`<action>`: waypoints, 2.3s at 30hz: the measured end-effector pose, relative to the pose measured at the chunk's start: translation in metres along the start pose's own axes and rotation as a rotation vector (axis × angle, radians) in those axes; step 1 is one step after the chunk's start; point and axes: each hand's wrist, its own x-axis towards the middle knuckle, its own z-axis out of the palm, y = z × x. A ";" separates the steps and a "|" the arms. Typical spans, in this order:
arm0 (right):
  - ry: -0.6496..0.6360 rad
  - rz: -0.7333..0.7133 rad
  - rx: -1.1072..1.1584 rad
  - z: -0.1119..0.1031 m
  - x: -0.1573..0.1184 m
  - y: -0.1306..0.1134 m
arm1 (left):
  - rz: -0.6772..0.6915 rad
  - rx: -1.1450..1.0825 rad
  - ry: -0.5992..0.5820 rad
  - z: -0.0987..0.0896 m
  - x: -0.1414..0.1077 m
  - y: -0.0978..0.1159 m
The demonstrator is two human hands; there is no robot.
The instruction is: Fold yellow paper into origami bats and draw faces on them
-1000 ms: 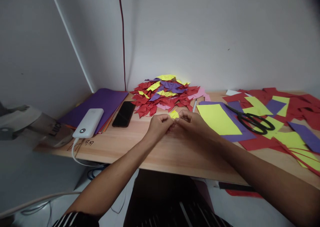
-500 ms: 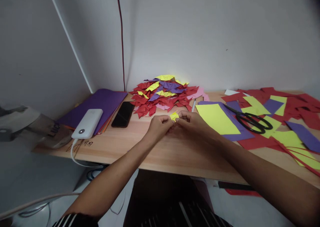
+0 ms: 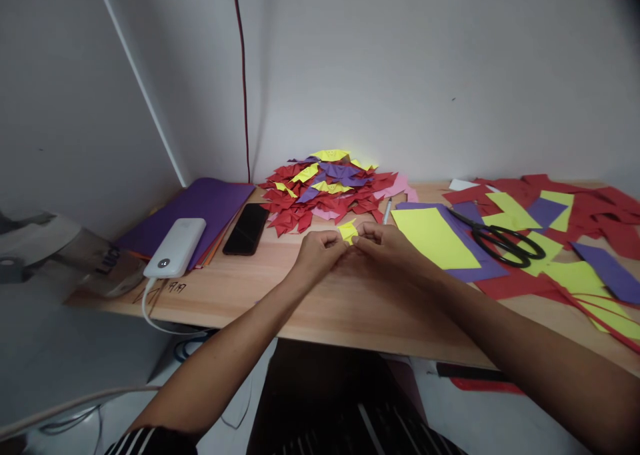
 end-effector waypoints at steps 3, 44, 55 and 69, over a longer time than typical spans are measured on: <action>-0.032 0.027 0.031 -0.002 0.000 -0.001 | -0.053 -0.128 -0.023 0.000 0.001 -0.001; -0.007 0.060 0.055 0.001 -0.002 -0.007 | -0.014 -0.065 -0.056 -0.003 0.002 -0.006; -0.036 0.059 0.065 0.002 0.000 -0.001 | -0.004 -0.030 0.028 -0.001 0.002 -0.007; 0.075 0.112 0.203 0.004 0.000 -0.004 | -0.007 -0.161 0.111 -0.002 0.007 -0.005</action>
